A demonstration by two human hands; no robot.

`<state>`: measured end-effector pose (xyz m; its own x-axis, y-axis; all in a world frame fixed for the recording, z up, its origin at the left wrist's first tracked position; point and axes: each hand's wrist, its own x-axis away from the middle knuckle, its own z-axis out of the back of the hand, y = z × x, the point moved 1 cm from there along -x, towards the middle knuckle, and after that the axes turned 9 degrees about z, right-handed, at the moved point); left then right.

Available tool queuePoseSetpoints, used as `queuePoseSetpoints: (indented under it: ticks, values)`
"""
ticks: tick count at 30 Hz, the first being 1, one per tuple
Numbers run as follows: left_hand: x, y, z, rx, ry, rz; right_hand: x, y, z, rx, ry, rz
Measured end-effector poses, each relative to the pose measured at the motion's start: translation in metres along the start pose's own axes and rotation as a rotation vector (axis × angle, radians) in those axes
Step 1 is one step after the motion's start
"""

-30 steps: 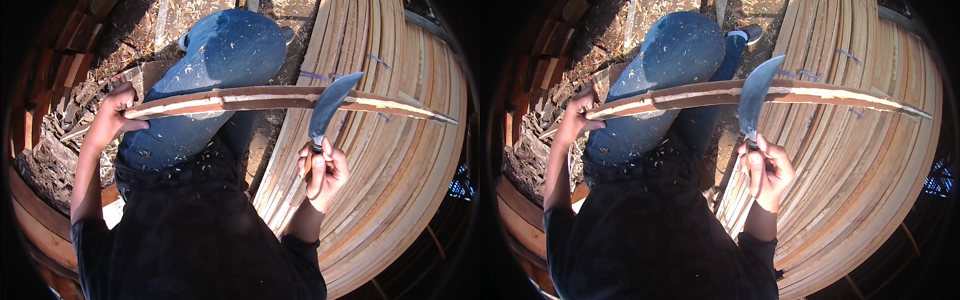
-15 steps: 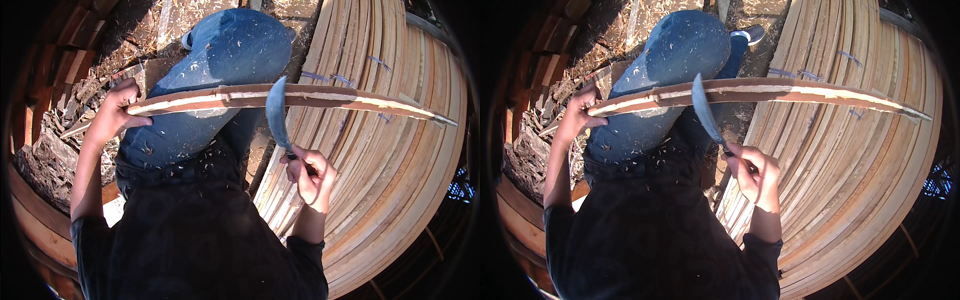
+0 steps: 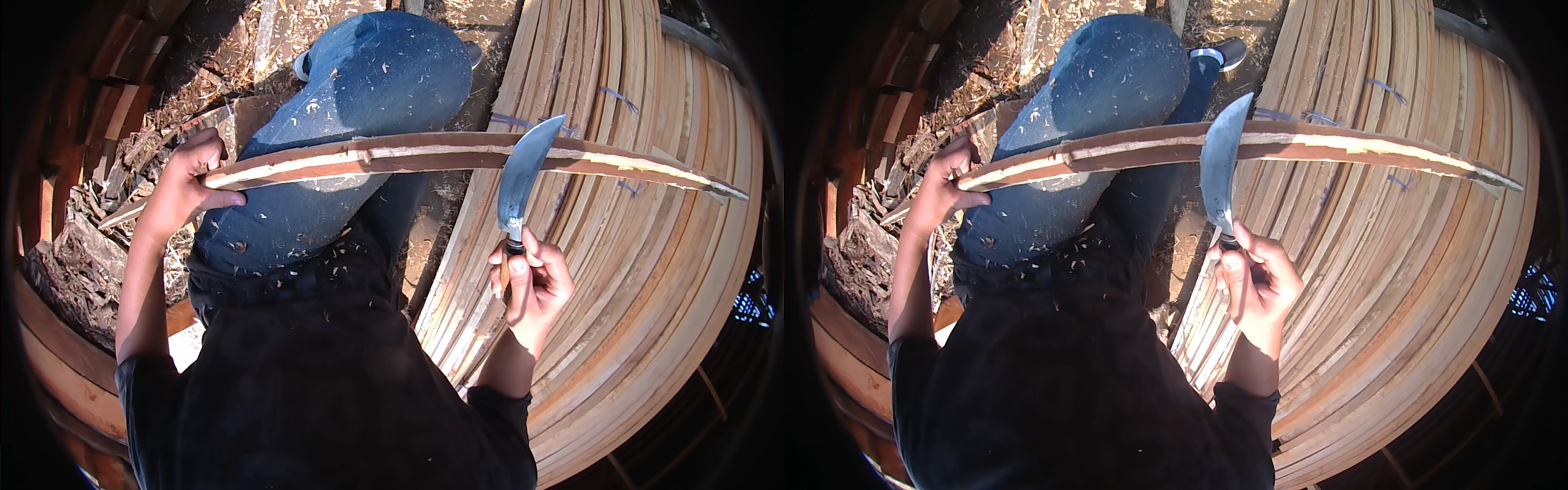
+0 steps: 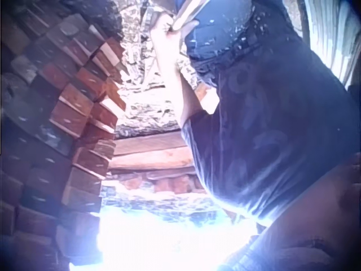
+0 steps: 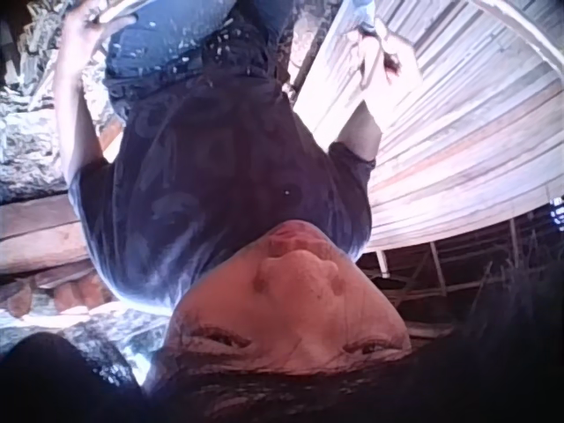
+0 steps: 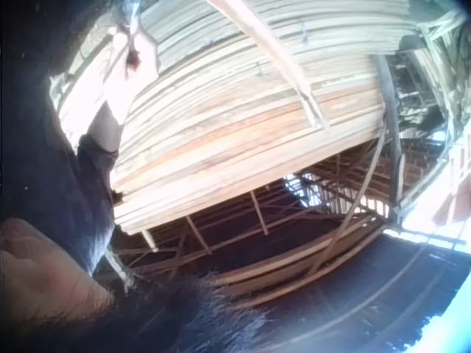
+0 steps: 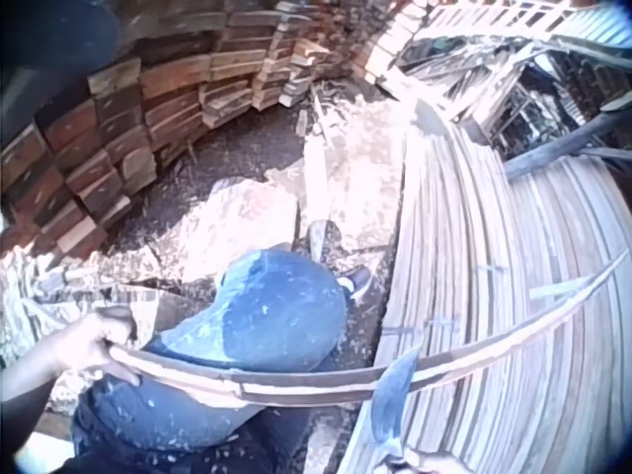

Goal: The person sits on the ground and uses a curved knife to shave a long, thin piece of wood held between their legs. They repeatedly scrape the blade along the wood to remove thin strips.

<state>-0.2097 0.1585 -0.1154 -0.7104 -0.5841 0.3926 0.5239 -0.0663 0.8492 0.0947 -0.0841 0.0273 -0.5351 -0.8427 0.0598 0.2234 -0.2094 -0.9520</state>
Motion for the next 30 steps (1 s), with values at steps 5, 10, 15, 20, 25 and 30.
queuePoseSetpoints:
  ticks: [5, 10, 15, 20, 25, 30]
  values:
    - [-0.003, 0.008, 0.001, -0.015, 0.008, 0.016, 0.004, 0.02, -0.01, -0.148, -0.001, 0.03]
    - [-0.004, -0.001, 0.002, -0.022, -0.02, 0.021, -0.011, 0.012, 0.007, -0.264, 0.183, 0.155]
    - [-0.002, -0.003, 0.001, -0.021, -0.012, -0.003, -0.006, 0.014, 0.009, 0.009, -0.036, 0.075]
    - [-0.004, -0.001, 0.0, -0.048, 0.018, -0.001, -0.009, 0.015, -0.002, -0.169, -0.081, 0.021]
    - [-0.006, 0.002, 0.003, -0.033, -0.017, -0.008, -0.02, 0.0, 0.01, -0.401, 0.212, 0.159]
    - [0.0, 0.001, -0.001, -0.01, 0.014, -0.016, -0.015, 0.015, 0.012, -0.1, -0.046, 0.156]
